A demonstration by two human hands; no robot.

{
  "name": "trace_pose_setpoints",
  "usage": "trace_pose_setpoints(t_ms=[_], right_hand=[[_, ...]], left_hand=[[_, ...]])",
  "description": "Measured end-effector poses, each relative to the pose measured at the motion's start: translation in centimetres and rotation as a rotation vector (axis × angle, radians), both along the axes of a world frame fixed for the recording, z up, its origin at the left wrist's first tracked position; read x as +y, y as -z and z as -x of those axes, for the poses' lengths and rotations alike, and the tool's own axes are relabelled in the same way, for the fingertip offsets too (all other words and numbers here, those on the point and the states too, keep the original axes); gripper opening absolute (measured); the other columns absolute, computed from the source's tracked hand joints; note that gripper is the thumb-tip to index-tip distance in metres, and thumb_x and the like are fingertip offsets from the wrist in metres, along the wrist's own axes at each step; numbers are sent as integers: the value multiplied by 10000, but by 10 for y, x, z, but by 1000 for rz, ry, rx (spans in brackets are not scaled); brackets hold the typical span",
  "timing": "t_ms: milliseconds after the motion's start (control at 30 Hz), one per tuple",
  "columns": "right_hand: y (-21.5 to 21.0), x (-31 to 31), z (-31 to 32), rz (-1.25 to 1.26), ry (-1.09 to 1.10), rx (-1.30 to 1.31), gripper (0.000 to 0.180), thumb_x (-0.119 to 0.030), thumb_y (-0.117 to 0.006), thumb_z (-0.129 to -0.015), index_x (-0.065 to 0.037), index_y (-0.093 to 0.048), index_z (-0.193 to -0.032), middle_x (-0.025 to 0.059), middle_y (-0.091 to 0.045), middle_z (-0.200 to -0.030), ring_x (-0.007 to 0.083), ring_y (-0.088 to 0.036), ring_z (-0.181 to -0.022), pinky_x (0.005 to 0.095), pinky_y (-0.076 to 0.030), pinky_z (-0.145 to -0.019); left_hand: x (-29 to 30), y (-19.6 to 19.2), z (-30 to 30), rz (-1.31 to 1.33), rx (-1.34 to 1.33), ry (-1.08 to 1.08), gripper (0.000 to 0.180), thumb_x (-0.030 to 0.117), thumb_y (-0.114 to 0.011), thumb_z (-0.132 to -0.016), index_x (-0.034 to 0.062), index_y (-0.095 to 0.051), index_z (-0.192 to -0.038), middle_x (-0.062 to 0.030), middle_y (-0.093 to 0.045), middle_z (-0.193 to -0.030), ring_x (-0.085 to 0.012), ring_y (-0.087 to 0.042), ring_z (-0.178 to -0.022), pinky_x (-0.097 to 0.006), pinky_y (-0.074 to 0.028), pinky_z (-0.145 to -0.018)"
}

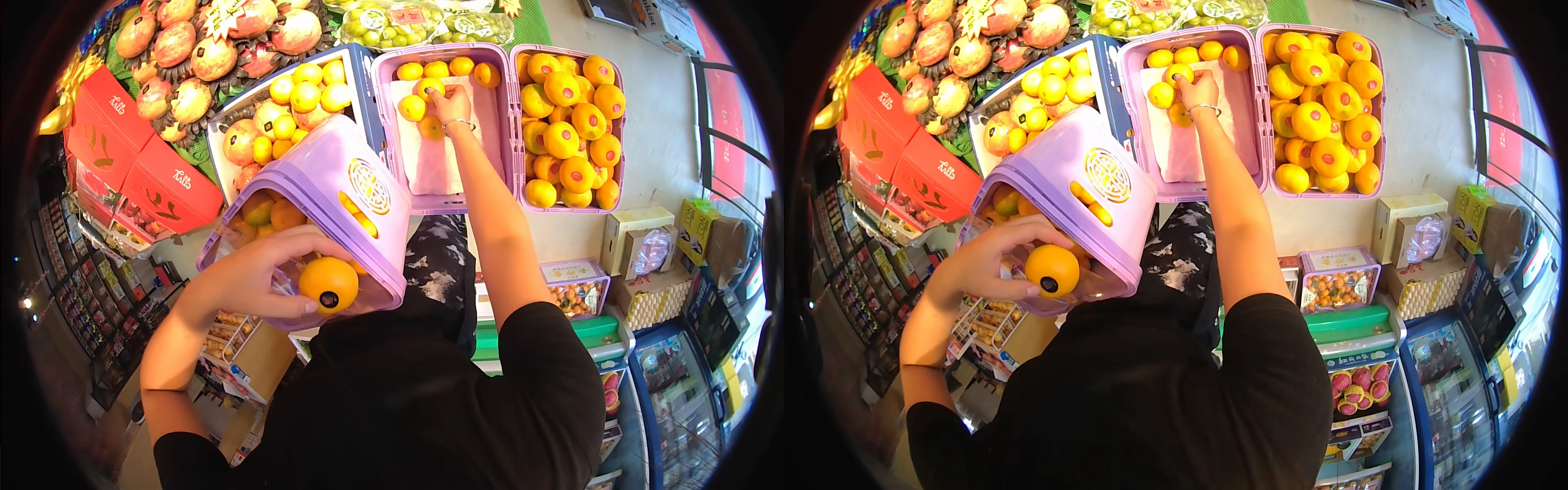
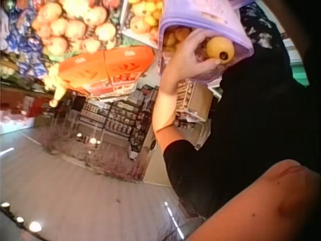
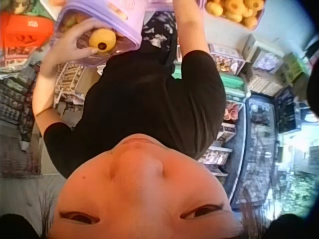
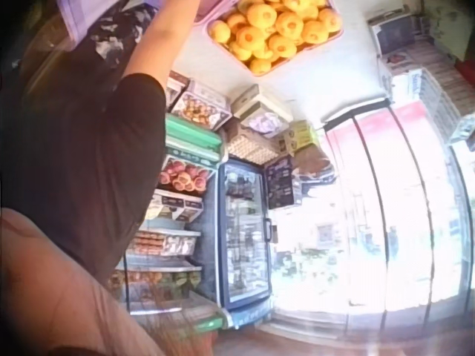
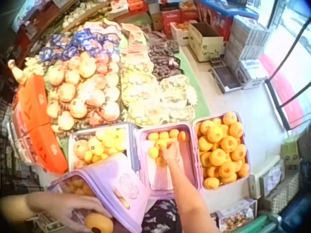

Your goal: The person transfers oranges from a large purple crate into a smaller purple crate lined with paper. They then apply round stickers to each orange one by one, arranging them neatly in the smaller crate.

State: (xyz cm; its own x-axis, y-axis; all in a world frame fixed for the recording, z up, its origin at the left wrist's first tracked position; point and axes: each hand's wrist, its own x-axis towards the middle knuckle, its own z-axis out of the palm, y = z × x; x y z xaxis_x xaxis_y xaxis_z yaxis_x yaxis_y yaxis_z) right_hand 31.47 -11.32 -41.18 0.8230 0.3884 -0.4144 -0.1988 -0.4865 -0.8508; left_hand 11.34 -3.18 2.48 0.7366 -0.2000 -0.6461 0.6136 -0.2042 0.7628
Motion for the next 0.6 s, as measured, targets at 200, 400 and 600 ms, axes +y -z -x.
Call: trace_pose_setpoints(t_ms=[200,400,600], right_hand=[[25,-2,12,-143,259,155,343,-277,-720,-828,5,-606,-987,150,-650,-880,263,-641,-813,349,-513,-749],[-50,-35,7,-497,367,329,372,-265,-577,-944,-30,-528,-1227,147,-606,-1096,209,-628,-868,312,-527,-718],[-83,-62,7,-493,-43,16,449,-155,-672,-877,-54,-509,-1282,86,-596,-1081,140,-604,-831,261,-527,-658]], left_hand=[[30,-13,-112,-85,22,86,603,189,-755,-715,35,-545,-1259,-88,-563,-1208,-199,-566,-1133,-320,-516,-901],[94,177,-185,-238,-93,217,508,172,-698,-847,58,-520,-1308,-36,-593,-1169,-107,-569,-1018,-261,-483,-867],[77,303,-178,59,68,79,573,104,-673,-875,44,-357,-1349,-113,-547,-1266,-170,-635,-993,-294,-529,-836]])
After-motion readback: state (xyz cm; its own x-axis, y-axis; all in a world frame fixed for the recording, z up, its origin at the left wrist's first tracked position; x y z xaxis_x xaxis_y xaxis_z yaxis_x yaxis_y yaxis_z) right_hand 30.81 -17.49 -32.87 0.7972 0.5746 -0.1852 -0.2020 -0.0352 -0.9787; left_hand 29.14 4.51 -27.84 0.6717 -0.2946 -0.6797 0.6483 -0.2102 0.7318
